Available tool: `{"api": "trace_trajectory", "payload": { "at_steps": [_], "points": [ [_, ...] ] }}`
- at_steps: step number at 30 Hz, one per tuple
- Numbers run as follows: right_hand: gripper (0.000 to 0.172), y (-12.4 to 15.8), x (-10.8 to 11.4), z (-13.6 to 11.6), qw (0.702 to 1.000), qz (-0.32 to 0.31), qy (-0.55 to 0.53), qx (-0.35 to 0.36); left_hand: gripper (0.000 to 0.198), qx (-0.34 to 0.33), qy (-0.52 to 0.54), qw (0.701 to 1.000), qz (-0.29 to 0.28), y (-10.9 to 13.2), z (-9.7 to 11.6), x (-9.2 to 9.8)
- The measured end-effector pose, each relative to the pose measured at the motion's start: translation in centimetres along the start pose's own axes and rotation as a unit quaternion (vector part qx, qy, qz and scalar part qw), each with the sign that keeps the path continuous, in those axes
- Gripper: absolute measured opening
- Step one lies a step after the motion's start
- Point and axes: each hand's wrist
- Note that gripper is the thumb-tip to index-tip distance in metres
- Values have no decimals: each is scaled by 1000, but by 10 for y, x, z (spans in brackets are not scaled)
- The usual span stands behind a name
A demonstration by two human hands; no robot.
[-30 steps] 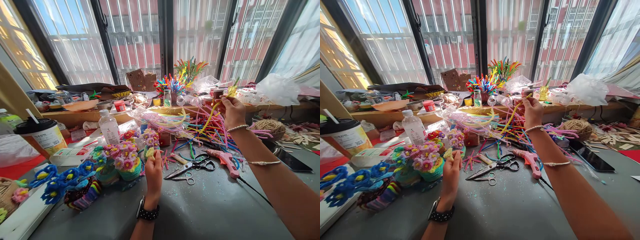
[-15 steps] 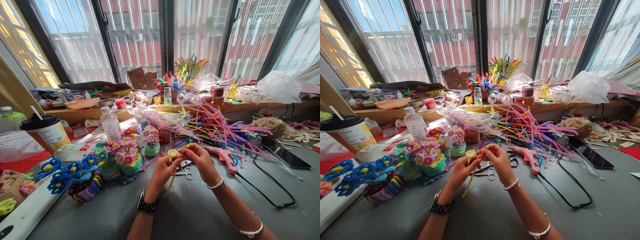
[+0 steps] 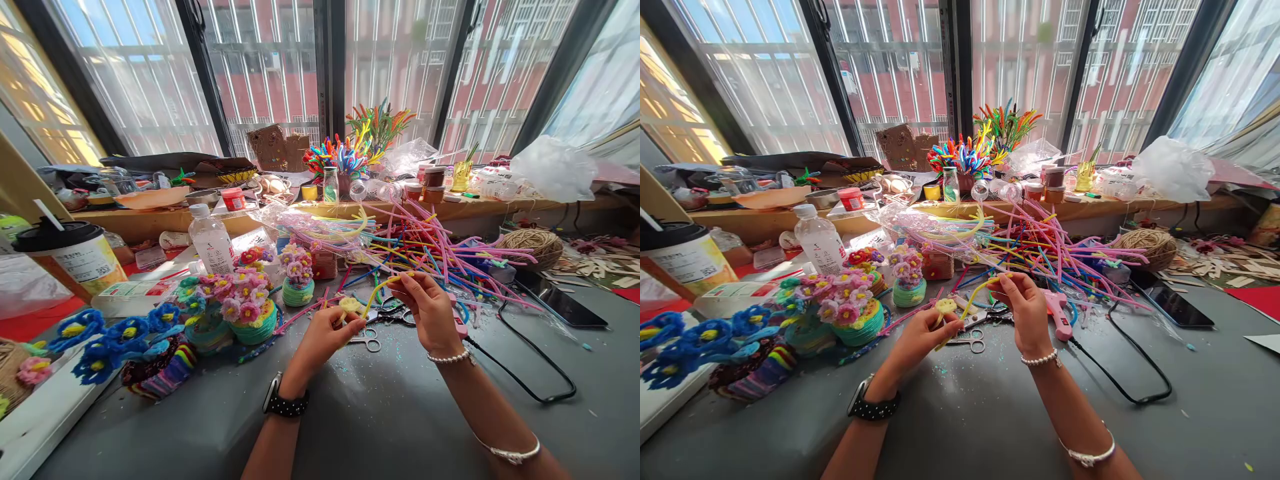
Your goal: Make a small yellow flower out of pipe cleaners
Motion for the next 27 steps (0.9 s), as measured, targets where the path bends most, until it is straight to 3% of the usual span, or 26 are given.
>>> {"api": "trace_trajectory", "payload": {
  "at_steps": [4,8,11,16,22,27],
  "points": [
    [22,6,-5,2,998,-52,37,-18,27,-9,66,994,86,0,1,1],
    [24,15,-15,9,964,-211,132,-92,21,-49,179,971,149,2,3,4],
    [23,19,-21,13,932,-300,157,-128,19,-73,238,961,124,3,3,5],
    [18,19,-19,21,943,-277,127,-133,17,-72,268,958,67,4,0,4],
    [21,18,-14,28,935,-297,-46,-188,24,-45,330,942,-34,10,1,5],
    [22,16,-10,15,933,-327,86,-126,33,-20,329,943,-36,11,6,7]
  ]
}}
Point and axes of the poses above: each hand's wrist, its own y-axis away from the middle knuckle, its own x-axis out of the back of the hand, z = x × y, and after that the axes turned 3 degrees about -z, right-handed
